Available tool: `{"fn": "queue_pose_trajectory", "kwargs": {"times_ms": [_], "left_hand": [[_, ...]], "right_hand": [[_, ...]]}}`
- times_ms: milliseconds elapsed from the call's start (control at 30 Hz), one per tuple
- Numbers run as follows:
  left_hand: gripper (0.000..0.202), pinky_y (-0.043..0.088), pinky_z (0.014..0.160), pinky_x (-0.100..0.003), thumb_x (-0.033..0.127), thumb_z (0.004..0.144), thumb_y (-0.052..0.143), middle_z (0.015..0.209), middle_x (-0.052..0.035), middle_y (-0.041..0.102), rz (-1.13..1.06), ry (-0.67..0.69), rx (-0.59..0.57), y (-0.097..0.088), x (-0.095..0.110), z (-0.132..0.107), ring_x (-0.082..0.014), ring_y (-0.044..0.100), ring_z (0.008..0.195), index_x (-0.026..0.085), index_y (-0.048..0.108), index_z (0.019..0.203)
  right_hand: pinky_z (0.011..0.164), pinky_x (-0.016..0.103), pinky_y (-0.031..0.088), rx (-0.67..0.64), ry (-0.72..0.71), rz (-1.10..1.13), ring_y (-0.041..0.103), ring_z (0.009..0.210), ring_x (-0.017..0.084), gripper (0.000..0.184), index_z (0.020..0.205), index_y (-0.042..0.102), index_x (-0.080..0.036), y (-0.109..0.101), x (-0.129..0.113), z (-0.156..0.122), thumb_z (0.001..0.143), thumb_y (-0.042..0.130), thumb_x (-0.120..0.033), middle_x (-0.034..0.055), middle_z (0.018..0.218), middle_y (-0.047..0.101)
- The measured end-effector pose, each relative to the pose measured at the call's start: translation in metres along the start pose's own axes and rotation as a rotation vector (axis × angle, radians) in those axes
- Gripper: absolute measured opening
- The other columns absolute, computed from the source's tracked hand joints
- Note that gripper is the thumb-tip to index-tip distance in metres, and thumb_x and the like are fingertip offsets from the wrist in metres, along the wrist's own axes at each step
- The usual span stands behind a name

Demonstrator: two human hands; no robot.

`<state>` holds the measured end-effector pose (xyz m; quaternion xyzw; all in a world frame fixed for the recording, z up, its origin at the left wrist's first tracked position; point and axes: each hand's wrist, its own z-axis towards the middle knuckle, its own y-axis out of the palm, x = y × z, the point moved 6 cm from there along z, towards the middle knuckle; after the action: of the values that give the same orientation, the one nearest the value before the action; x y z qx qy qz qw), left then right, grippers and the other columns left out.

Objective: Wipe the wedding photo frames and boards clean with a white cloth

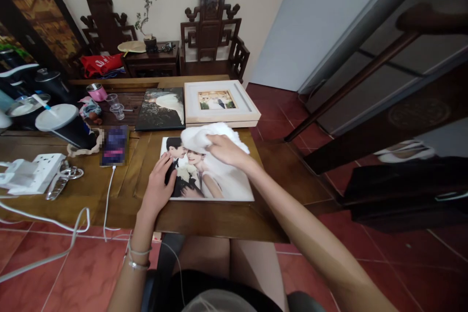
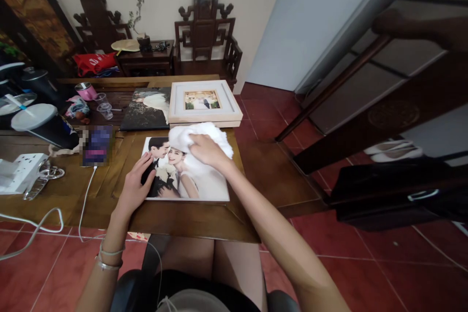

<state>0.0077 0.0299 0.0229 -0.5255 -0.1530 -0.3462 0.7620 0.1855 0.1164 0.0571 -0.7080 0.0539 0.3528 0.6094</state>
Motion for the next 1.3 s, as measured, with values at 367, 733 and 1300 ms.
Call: {"fn": "queue_pose_trajectory", "kwargs": {"times_ms": [367, 733, 1300], "left_hand": [[0.037, 0.036, 0.111, -0.049, 0.027, 0.093, 0.047, 0.139, -0.0137, 0.052, 0.013, -0.001, 0.0, -0.001, 0.003, 0.0, -0.025, 0.043, 0.134, 0.017, 0.055, 0.129], [0.039, 0.033, 0.112, -0.049, 0.025, 0.093, 0.048, 0.142, -0.0137, 0.049, 0.009, 0.012, -0.021, 0.002, 0.0, -0.001, -0.0242, 0.04, 0.136, 0.017, 0.052, 0.131], [0.04, 0.033, 0.113, -0.048, 0.026, 0.093, 0.047, 0.141, -0.0132, 0.05, 0.003, -0.009, -0.021, -0.001, 0.002, 0.0, -0.0247, 0.04, 0.136, 0.017, 0.052, 0.132]], "right_hand": [[0.106, 0.053, 0.03, 0.012, -0.121, -0.076, 0.042, 0.127, 0.029, 0.02, 0.074, 0.053, -0.021, 0.01, 0.007, -0.115, 0.066, 0.042, -0.007, 0.013, 0.12, 0.061], [0.086, 0.041, 0.047, -0.112, -0.089, -0.124, 0.058, 0.102, 0.028, 0.021, 0.082, 0.056, -0.019, -0.01, -0.021, -0.11, 0.072, 0.041, -0.007, 0.0135, 0.111, 0.061], [0.107, 0.056, 0.027, -0.126, -0.234, -0.179, 0.034, 0.132, 0.034, 0.037, 0.095, 0.067, -0.018, 0.03, -0.052, -0.147, 0.066, 0.048, -0.006, 0.0121, 0.137, 0.05]]}}
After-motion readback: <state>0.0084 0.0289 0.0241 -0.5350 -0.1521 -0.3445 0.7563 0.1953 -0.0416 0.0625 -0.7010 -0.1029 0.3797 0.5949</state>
